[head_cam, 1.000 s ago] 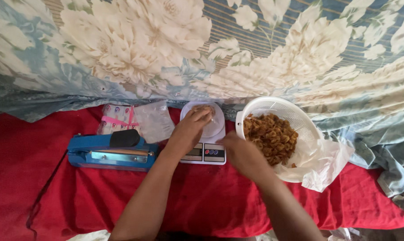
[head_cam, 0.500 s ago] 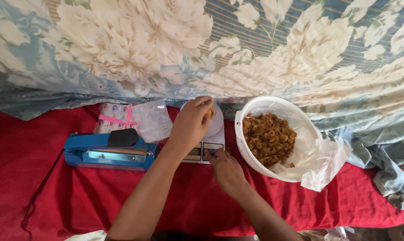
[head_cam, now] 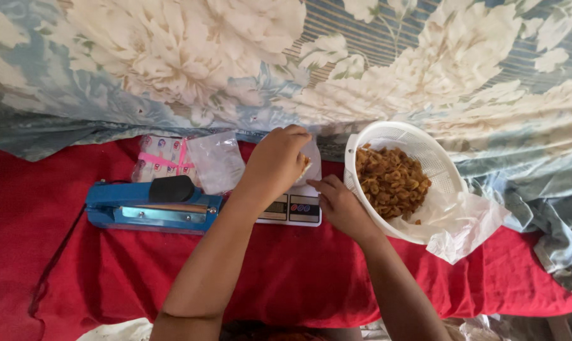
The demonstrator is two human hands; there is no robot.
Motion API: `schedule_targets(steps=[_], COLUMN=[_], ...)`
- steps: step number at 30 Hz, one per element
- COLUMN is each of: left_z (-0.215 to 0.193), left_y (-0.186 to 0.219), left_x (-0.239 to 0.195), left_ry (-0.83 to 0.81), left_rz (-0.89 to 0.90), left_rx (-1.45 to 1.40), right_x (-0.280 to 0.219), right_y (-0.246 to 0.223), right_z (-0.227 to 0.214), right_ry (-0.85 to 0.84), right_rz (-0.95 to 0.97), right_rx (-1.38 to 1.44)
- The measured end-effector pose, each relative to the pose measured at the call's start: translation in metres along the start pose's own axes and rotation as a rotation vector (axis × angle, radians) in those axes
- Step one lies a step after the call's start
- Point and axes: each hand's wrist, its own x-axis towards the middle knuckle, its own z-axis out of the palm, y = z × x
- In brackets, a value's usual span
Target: The person weighs dried food items on a digital scale, places them into small plastic bags, and seals the bags using a handheld heat sealer. The person repeats this process for multiple portions, transferring the sealed packages into a nearby basket.
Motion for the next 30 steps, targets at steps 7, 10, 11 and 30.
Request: schedule_targets(steps=[7,10,11,30], left_z=[-0.006,-0.008,-0.008,0.003], left_y=[0.0,0.005,0.007,-0.009], left_x=[-0.002,0.0,-0.001,0.003], left_ry=[0.047,0.041,0.044,0.0], left_rz=[-0.035,-0.05,-0.045,0.068], left_rx=[0.021,0.022,0.018,-0.049], right_x=[-0.007,-0.017,-0.018,0.0], right_y=[-0.005,-0.01,-0.011,-0.061], right_z=[0.021,0.027,0.028,-0.031], right_ry=[0.061,0.087,0.093,0.412], right_rz=[-0.108,-0.04,-0.033,-0.085], right_rx=[0.046,-0.011,-0.02,-0.026])
